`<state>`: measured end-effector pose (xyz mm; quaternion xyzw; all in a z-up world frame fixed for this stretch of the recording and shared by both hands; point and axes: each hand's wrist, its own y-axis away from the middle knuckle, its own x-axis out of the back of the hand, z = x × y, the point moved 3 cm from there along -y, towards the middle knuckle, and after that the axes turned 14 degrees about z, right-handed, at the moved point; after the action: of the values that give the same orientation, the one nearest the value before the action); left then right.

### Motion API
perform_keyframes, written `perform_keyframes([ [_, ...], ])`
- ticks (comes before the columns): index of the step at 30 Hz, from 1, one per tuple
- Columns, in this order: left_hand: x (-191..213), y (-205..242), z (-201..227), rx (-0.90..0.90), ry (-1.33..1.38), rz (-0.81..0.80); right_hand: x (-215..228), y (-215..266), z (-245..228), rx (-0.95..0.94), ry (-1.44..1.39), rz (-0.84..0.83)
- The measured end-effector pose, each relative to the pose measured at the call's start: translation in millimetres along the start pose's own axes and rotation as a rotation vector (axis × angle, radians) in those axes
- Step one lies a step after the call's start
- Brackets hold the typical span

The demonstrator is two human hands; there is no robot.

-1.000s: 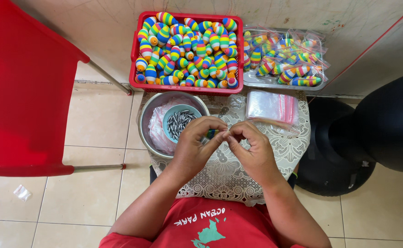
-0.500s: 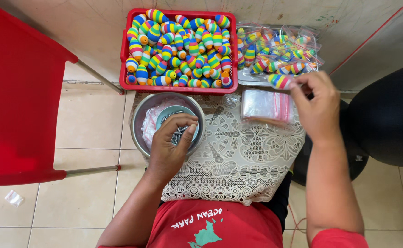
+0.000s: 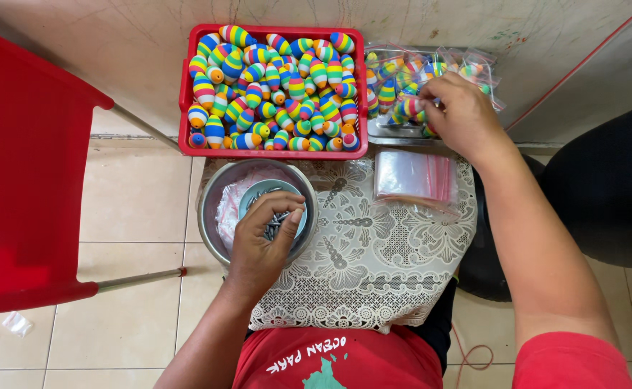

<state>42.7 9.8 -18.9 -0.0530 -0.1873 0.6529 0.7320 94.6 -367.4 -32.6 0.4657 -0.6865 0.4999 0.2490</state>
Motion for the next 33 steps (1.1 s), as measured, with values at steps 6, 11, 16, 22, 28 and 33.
perform_keyframes([
  [6, 0, -2, -4, 0.019, 0.010, -0.005, -41, -25, 9, 0.272, 0.068, 0.045],
  [11, 2, -4, -5, 0.037, -0.010, -0.001, -65, -30, 8, 0.439, 0.218, 0.045],
  [16, 1, -3, -8, 0.034, 0.000, -0.009, -78, -26, 14, 0.486, 0.429, 0.045],
  [22, 3, -4, -7, 0.033, -0.008, -0.006, -64, -24, -2, 0.535, 0.415, 0.135],
  [28, 5, -5, -12, 0.011, 0.080, 0.034, -52, -13, -12, 0.386, 0.373, 0.220],
  [33, 2, -4, -12, 0.021, 0.079, 0.014, -52, -5, -50, -0.126, 0.174, -0.414],
])
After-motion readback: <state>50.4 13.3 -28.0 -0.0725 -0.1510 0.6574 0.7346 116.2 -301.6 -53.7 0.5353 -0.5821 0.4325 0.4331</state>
